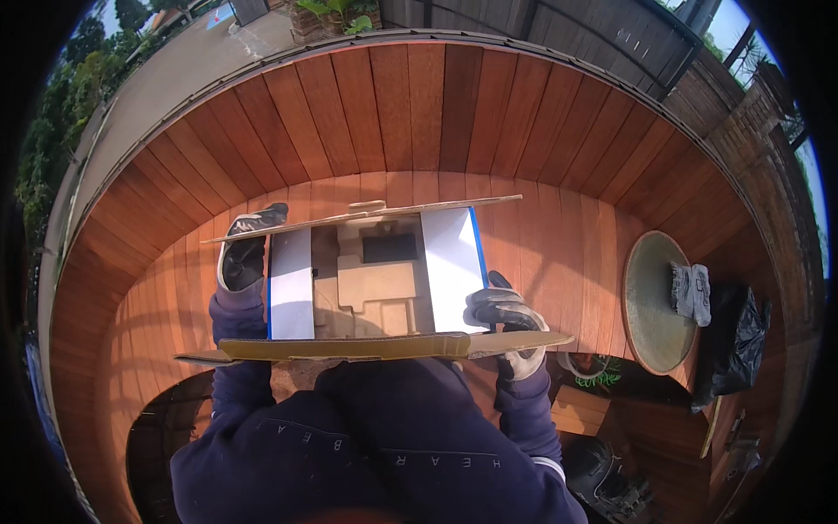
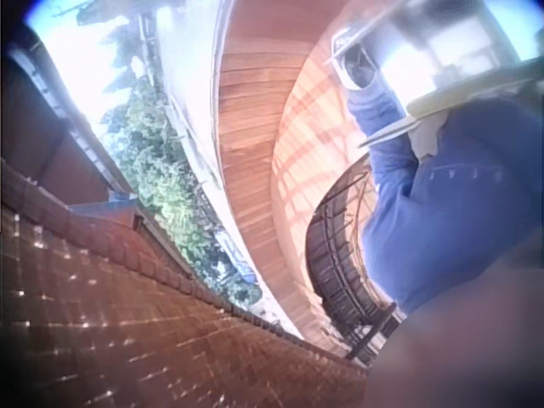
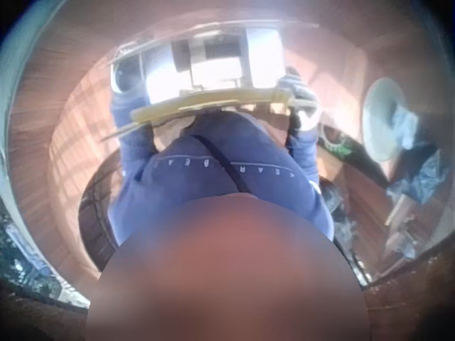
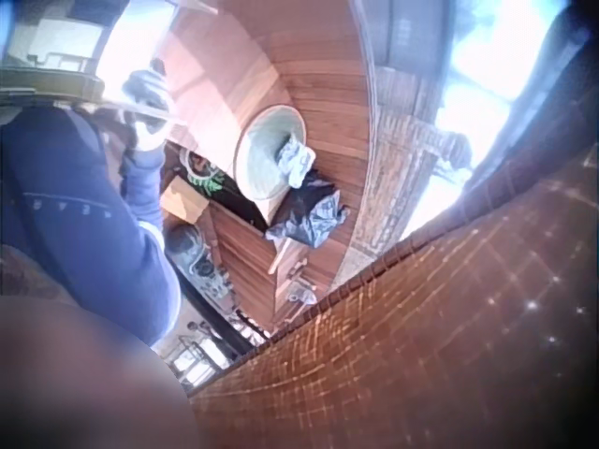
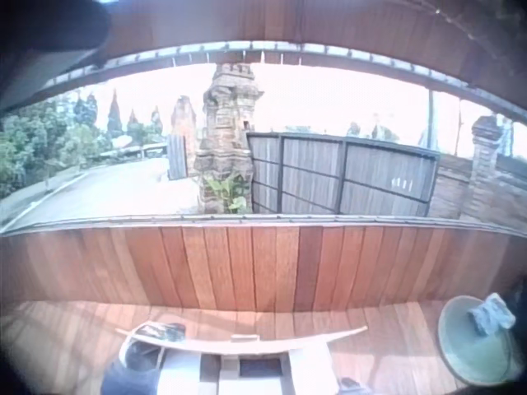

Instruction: The person packs various tools and accessories into a cardboard box with a custom foam insert. They place items such as a yellow tool, a black device, and metal rods into designated slots, then close the box. Finally, they pick up a broom and dustpan.

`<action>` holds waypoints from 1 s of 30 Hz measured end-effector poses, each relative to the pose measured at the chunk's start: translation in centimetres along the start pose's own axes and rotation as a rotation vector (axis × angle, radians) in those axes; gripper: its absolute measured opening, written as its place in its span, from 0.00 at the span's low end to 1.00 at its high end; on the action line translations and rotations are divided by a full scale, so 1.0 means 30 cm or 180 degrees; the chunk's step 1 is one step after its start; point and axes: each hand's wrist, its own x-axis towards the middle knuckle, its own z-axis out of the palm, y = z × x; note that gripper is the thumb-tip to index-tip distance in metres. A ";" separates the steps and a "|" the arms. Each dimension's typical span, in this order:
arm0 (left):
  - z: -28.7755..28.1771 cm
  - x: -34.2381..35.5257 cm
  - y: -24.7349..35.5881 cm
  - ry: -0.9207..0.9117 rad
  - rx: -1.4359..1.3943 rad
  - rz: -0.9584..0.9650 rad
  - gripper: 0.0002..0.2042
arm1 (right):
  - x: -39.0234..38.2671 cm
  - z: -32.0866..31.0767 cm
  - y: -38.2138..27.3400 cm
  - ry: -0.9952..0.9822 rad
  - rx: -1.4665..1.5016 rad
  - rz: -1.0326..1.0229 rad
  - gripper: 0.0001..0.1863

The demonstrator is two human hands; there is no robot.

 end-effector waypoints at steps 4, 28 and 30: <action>0.022 -0.064 0.078 -0.0472 0.1033 -0.0074 0.29 | 0.038 -0.028 -0.057 -0.0131 0.0143 -0.0162 0.26; 0.195 -0.168 0.277 -0.0930 0.2955 -0.1251 0.26 | 0.255 -0.148 -0.015 -0.2000 0.1341 0.0274 0.31; 0.233 -0.123 0.258 -0.1322 0.3603 -0.1154 0.29 | 0.199 -0.177 0.001 -0.1974 0.1291 0.0384 0.32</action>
